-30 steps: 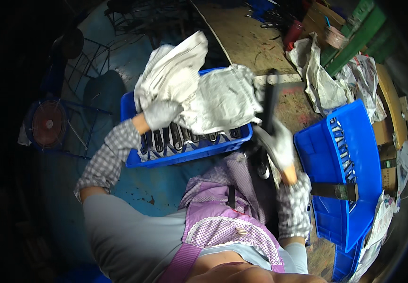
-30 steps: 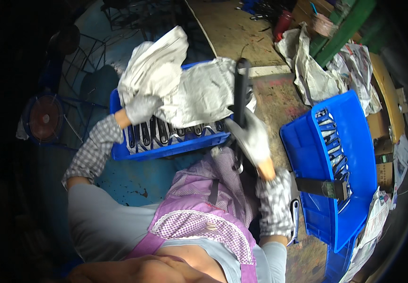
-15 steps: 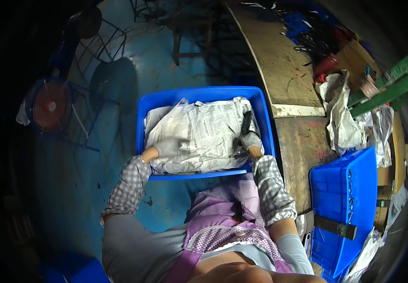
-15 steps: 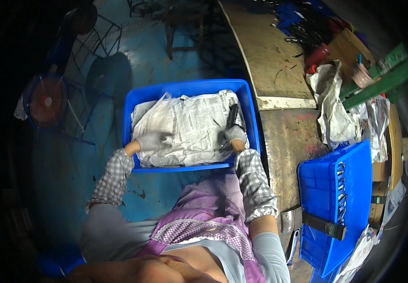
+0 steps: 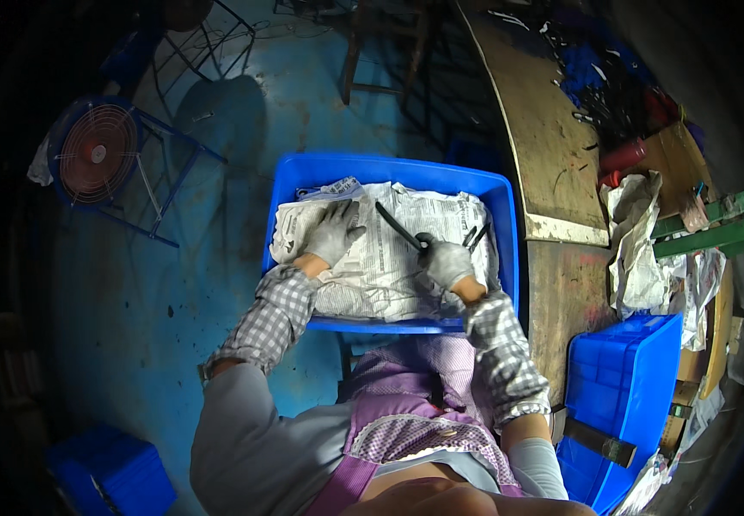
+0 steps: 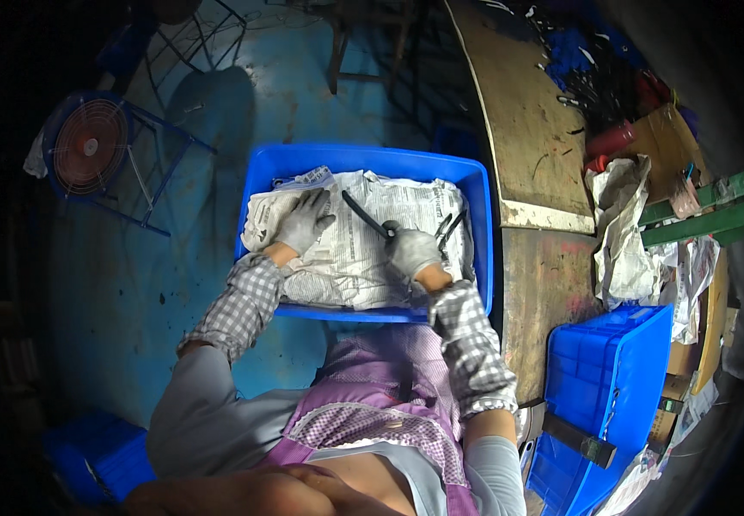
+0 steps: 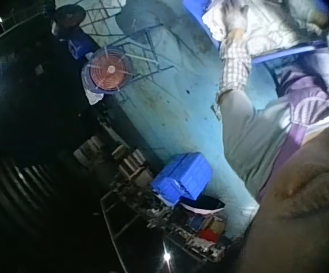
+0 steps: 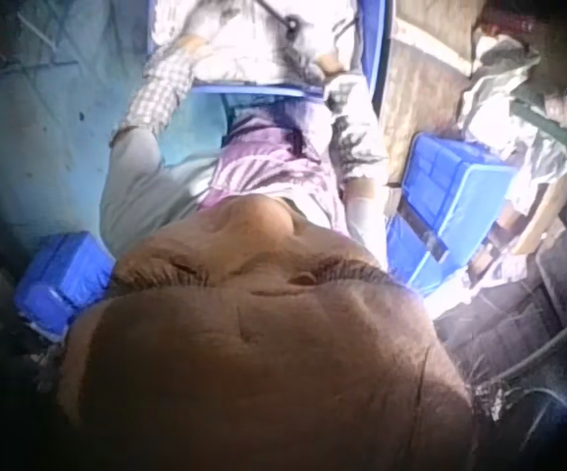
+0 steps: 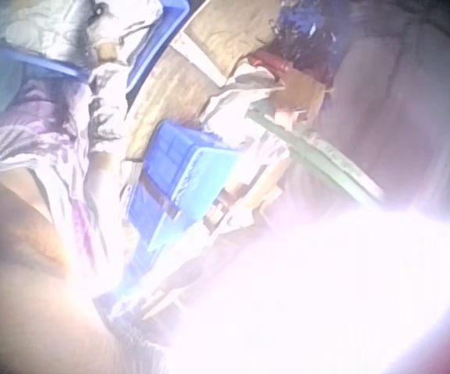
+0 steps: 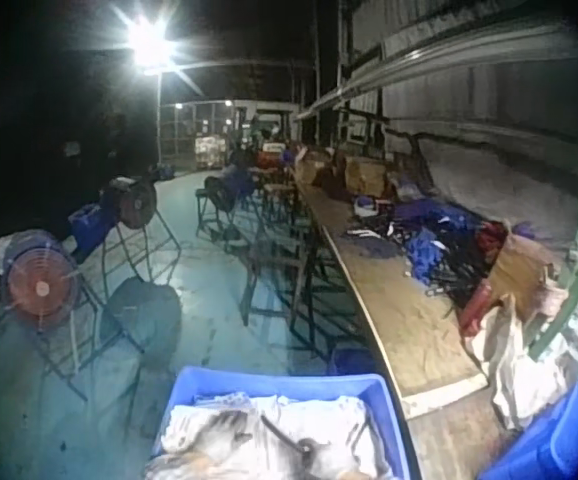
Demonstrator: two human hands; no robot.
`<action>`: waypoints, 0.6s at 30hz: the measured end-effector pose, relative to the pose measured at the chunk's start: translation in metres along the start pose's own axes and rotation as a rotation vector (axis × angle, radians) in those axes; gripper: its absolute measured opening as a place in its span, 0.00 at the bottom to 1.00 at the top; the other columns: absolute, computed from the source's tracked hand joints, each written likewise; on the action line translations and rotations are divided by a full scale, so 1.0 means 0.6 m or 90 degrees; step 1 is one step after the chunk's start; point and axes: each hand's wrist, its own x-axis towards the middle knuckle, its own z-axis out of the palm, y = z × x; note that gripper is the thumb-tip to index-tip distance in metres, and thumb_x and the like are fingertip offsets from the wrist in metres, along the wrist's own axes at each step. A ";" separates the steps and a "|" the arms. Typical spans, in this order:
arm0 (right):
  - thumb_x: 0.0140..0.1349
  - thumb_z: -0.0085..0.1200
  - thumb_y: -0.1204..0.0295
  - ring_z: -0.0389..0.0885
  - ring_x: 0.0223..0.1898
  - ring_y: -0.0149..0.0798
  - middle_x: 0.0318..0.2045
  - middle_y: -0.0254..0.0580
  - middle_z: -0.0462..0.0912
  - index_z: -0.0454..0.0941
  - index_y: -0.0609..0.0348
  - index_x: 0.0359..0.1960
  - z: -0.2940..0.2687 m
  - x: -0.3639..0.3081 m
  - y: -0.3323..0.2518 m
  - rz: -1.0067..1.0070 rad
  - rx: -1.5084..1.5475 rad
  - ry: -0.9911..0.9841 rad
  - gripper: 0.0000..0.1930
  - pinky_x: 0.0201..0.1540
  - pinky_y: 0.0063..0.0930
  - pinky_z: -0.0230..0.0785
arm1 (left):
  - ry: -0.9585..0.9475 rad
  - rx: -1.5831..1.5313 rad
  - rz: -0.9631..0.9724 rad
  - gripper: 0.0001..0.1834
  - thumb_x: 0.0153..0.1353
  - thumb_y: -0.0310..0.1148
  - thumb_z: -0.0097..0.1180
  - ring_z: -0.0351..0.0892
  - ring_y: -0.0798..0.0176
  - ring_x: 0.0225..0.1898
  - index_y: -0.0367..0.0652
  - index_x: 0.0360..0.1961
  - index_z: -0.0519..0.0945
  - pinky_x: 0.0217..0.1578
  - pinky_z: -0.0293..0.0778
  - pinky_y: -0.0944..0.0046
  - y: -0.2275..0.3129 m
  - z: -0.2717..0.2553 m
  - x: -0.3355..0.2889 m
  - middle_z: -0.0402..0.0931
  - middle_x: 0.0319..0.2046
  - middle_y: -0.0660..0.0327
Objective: The person picks up metal components, checks them against a fixed inspection jig on a workbench, and sorts them into a blue storage bin by hand.
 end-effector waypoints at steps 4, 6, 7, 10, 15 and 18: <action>0.66 0.48 0.65 0.87 0.36 0.56 0.32 0.54 0.87 0.69 0.44 0.65 0.042 0.028 -0.015 0.118 -0.031 -0.033 0.24 0.41 0.46 0.79 | 0.084 0.039 0.008 0.35 0.64 0.50 0.55 0.65 0.44 0.67 0.46 0.69 0.66 0.66 0.65 0.48 -0.046 -0.033 -0.015 0.64 0.68 0.52; 0.65 0.49 0.66 0.87 0.37 0.58 0.34 0.56 0.87 0.63 0.45 0.69 0.062 0.021 0.005 0.196 -0.056 -0.066 0.28 0.44 0.47 0.78 | 0.132 0.159 -0.010 0.36 0.61 0.49 0.59 0.62 0.46 0.68 0.46 0.68 0.68 0.68 0.60 0.45 -0.055 -0.036 -0.015 0.65 0.67 0.53; 0.65 0.52 0.64 0.87 0.40 0.56 0.36 0.57 0.87 0.63 0.45 0.69 0.069 0.012 0.016 0.211 -0.093 -0.064 0.29 0.46 0.47 0.78 | 0.158 0.235 -0.028 0.37 0.60 0.51 0.59 0.61 0.46 0.69 0.46 0.68 0.68 0.69 0.57 0.43 -0.057 -0.034 -0.014 0.64 0.68 0.53; 0.62 0.54 0.63 0.87 0.39 0.58 0.37 0.59 0.86 0.61 0.35 0.73 0.069 -0.007 0.040 0.233 -0.075 -0.071 0.35 0.45 0.48 0.78 | 0.051 0.196 -0.152 0.45 0.61 0.65 0.52 0.50 0.44 0.74 0.47 0.71 0.64 0.72 0.47 0.38 -0.048 -0.012 0.005 0.58 0.72 0.53; 0.63 0.55 0.58 0.88 0.36 0.50 0.34 0.51 0.88 0.71 0.30 0.67 0.008 -0.003 0.009 0.187 -0.034 -0.019 0.28 0.42 0.42 0.80 | 0.019 0.092 -0.231 0.48 0.62 0.70 0.45 0.44 0.41 0.76 0.49 0.74 0.59 0.72 0.44 0.37 -0.038 0.018 0.020 0.49 0.76 0.53; 0.64 0.55 0.56 0.88 0.32 0.43 0.31 0.42 0.88 0.76 0.27 0.63 -0.036 0.036 -0.043 0.101 -0.021 -0.076 0.23 0.37 0.36 0.79 | -0.016 0.089 -0.230 0.50 0.58 0.71 0.49 0.46 0.38 0.75 0.49 0.74 0.60 0.71 0.46 0.34 -0.043 0.016 0.017 0.49 0.76 0.52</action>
